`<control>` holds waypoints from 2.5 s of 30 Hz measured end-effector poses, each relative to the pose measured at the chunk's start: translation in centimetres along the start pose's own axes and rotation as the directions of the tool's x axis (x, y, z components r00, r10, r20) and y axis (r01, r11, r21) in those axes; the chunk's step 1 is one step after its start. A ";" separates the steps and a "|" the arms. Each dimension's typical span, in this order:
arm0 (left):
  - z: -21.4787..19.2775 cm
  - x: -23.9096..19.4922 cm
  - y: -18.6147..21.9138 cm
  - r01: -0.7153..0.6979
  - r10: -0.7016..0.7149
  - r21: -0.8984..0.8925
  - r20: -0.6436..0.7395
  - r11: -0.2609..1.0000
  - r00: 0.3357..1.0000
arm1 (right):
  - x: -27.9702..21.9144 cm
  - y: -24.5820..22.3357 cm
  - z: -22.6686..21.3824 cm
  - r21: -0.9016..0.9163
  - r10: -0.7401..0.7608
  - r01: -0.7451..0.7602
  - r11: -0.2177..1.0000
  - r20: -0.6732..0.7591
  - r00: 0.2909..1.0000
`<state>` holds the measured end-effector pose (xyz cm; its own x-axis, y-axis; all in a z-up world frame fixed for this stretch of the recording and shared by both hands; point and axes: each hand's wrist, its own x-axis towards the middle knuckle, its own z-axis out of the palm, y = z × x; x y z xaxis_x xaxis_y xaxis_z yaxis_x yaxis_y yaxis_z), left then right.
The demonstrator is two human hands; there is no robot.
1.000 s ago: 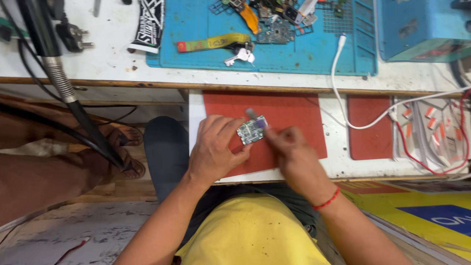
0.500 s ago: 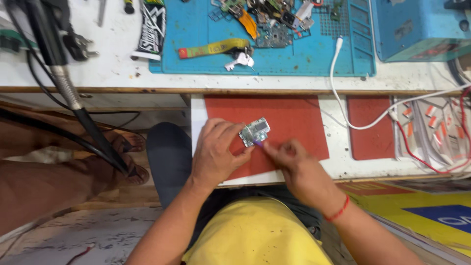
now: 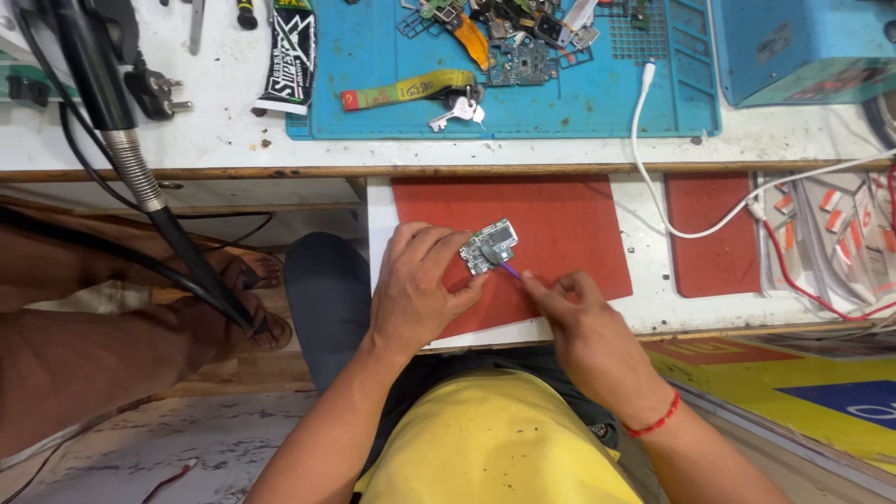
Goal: The person uses a hot air gun to heat a small circuit board placed on a red mat, then uses a toothbrush to clean the board's surface. The person flips the board over to clean the other side and continues brushing.
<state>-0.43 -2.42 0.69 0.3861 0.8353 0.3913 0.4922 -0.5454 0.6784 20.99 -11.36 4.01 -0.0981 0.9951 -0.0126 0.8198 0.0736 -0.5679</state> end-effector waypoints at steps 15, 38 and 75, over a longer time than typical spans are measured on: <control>0.3 -0.1 0.0 0.050 -0.050 -0.041 0.011 0.998 0.999 | 1.3 0.4 0.7 -0.035 -0.020 0.019 0.999 -0.020 1.000; 0.6 -0.6 -0.8 0.107 -0.105 -0.101 0.025 0.989 0.994 | 0.5 -0.8 1.3 -0.069 -0.009 0.012 0.998 0.056 0.998; 0.4 0.3 0.0 -0.023 0.023 0.023 -0.018 0.999 1.000 | 0.3 3.0 -1.4 0.070 0.034 -0.026 0.997 -0.114 0.993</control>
<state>0.03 -2.20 0.60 0.3835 0.8234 0.4182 0.5010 -0.5659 0.6548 24.20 -10.73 3.47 -0.0051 0.9981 0.0617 0.7809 0.0425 -0.6232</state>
